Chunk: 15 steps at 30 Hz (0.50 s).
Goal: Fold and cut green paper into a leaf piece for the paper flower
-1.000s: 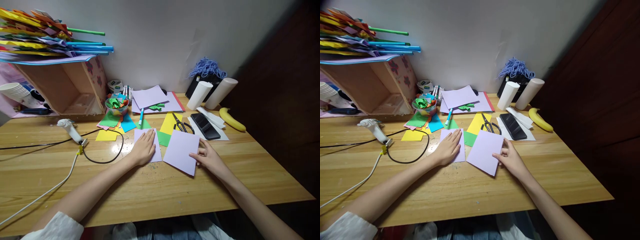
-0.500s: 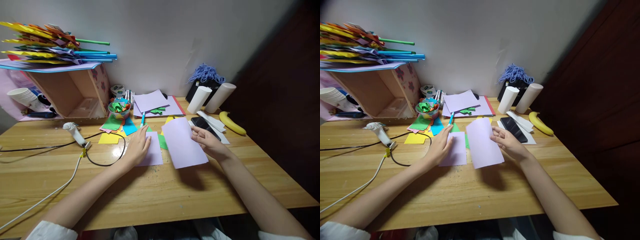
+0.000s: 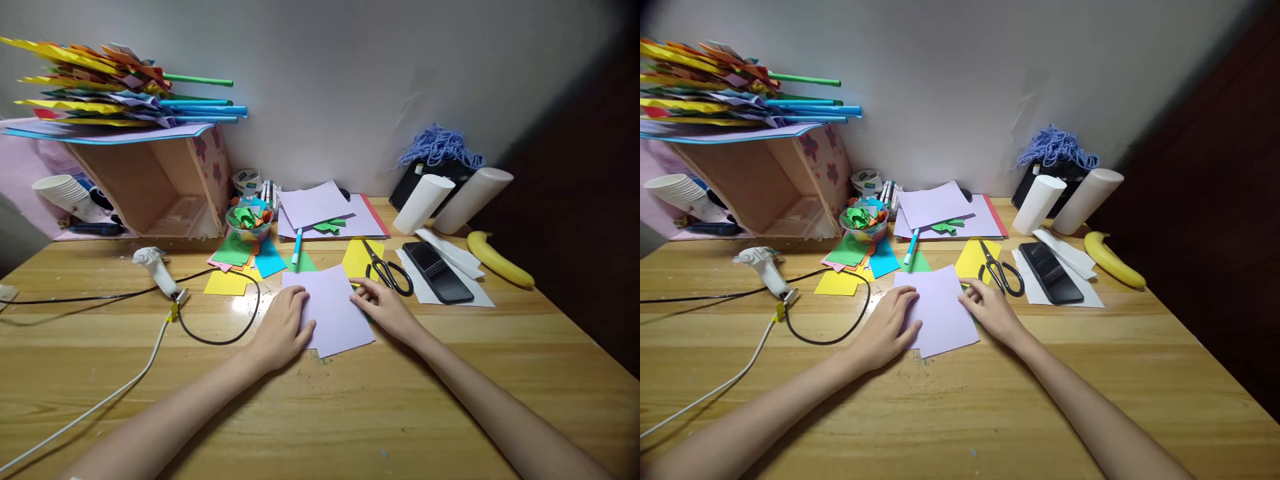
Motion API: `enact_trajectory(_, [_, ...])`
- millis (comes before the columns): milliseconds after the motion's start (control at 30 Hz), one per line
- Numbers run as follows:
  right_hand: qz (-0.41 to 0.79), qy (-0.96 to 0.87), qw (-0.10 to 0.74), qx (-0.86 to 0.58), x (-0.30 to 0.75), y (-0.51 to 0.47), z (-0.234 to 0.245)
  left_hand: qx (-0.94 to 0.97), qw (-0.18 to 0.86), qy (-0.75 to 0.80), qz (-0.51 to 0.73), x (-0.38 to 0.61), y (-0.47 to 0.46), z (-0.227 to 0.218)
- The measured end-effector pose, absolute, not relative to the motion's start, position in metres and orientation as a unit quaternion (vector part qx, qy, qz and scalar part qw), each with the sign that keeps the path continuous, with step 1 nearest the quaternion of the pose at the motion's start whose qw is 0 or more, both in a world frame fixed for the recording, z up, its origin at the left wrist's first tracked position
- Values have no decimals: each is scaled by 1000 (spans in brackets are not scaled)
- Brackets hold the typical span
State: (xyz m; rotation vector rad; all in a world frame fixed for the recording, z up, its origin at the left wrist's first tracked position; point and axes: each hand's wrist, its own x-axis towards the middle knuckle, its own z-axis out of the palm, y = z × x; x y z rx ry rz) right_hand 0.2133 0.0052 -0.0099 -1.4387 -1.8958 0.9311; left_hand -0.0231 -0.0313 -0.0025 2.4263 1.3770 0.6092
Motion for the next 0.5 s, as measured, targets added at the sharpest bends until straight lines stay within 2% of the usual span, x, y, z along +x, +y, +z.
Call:
enact_trajectory(100, [275,-765,295,-502,214,1,-7,839,141,487,199,-24,-30,-5])
enact_trajectory(233, [207,-859,271,-383,217,-4,-6,827,156,500,206,-25,-28,-7])
enact_trajectory(367, [182,-904,229,-312,219,-6,-7,811,172,507,237,-27,-27,-7])
enact_trajectory(500, [172,-912,228,-296,218,-6,-6,816,175,495,243,-27,-27,-3])
